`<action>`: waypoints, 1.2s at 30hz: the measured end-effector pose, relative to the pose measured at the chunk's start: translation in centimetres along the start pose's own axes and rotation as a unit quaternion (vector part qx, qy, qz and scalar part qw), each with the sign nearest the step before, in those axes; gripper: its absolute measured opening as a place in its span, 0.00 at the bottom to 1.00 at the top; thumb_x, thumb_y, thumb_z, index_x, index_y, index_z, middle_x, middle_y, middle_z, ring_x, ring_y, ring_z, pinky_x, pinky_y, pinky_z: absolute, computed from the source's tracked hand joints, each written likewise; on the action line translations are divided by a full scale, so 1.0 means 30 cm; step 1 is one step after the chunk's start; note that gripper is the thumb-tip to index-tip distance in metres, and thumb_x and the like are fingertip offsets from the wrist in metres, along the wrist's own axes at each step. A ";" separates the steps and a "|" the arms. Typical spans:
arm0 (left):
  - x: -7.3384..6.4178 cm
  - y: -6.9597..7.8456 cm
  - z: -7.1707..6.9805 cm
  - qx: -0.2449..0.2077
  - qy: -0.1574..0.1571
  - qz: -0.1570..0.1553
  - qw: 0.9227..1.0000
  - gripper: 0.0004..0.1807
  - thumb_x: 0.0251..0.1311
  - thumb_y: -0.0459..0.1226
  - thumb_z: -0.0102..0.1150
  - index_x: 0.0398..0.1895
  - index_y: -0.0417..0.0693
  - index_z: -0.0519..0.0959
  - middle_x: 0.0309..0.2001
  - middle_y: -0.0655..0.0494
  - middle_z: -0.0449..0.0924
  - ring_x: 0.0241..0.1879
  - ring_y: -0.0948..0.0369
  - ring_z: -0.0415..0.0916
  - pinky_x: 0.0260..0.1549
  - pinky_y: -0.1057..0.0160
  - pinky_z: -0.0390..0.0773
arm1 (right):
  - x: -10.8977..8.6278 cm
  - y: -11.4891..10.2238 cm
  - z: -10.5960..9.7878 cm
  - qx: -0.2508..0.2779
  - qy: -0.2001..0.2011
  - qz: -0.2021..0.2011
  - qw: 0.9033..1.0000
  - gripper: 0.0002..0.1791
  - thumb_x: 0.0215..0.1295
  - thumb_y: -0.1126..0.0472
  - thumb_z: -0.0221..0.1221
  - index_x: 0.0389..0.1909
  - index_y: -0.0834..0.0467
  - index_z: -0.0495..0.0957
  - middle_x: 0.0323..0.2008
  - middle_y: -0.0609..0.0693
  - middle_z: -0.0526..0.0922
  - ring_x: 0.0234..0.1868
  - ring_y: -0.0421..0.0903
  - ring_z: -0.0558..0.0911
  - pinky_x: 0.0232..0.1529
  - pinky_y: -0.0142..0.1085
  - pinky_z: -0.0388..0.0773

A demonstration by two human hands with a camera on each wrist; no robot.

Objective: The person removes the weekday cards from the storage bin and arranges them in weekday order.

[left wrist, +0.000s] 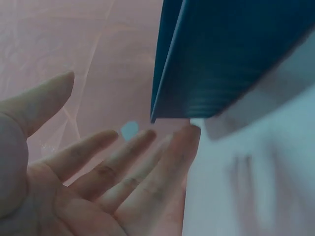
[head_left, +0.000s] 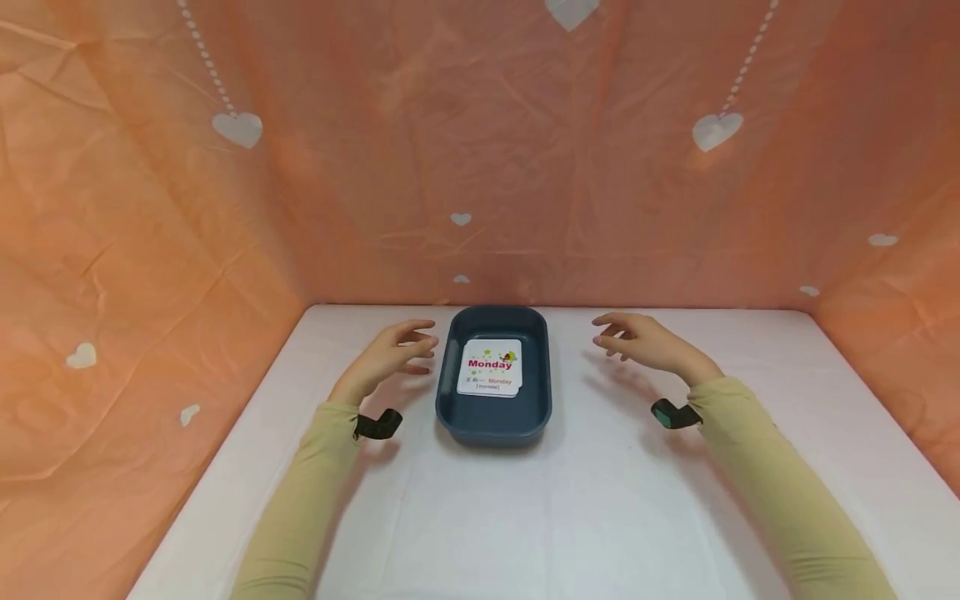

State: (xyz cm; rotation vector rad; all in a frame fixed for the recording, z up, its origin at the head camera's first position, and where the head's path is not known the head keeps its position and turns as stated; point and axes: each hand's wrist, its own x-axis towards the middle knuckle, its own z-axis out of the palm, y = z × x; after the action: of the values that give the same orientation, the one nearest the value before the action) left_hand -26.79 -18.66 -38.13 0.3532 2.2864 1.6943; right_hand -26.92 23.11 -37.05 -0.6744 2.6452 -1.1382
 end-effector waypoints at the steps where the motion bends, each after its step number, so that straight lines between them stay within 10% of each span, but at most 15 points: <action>1: -0.002 -0.001 0.004 -0.007 -0.005 -0.001 1.000 0.29 0.66 0.37 0.57 0.67 0.37 0.62 0.59 0.33 0.67 0.54 0.38 0.72 0.41 0.49 0.79 | 0.007 -0.008 0.001 0.010 0.006 -0.006 1.000 0.24 0.69 0.57 0.56 0.61 0.65 0.69 0.48 0.64 0.79 0.39 0.59 0.82 0.39 0.43 0.80; 18: 0.032 -0.018 0.082 0.007 0.006 -0.049 0.999 0.26 0.65 0.37 0.58 0.62 0.32 0.67 0.50 0.36 0.77 0.41 0.50 0.81 0.38 0.51 0.81 | 0.105 -0.208 0.069 0.270 -0.002 0.000 0.963 0.25 0.74 0.58 0.48 0.65 0.68 0.63 0.63 0.65 0.67 0.61 0.62 0.70 0.59 0.45 0.69; 36: 0.057 -0.031 0.093 0.036 0.027 -0.038 0.998 0.21 0.61 0.30 0.61 0.55 0.27 0.72 0.34 0.41 0.80 0.25 0.59 0.78 0.31 0.56 0.82 | 0.229 -0.301 0.261 0.393 -0.010 0.174 0.903 0.32 0.72 0.55 0.47 0.71 0.65 0.51 0.71 0.65 0.47 0.72 0.60 0.49 0.69 0.51 0.48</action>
State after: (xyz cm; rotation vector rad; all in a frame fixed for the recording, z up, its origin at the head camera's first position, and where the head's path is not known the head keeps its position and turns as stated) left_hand -27.40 -15.84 -39.93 0.2343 2.3722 1.6073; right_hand -27.30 9.38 -35.85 -0.0491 1.8864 -1.8463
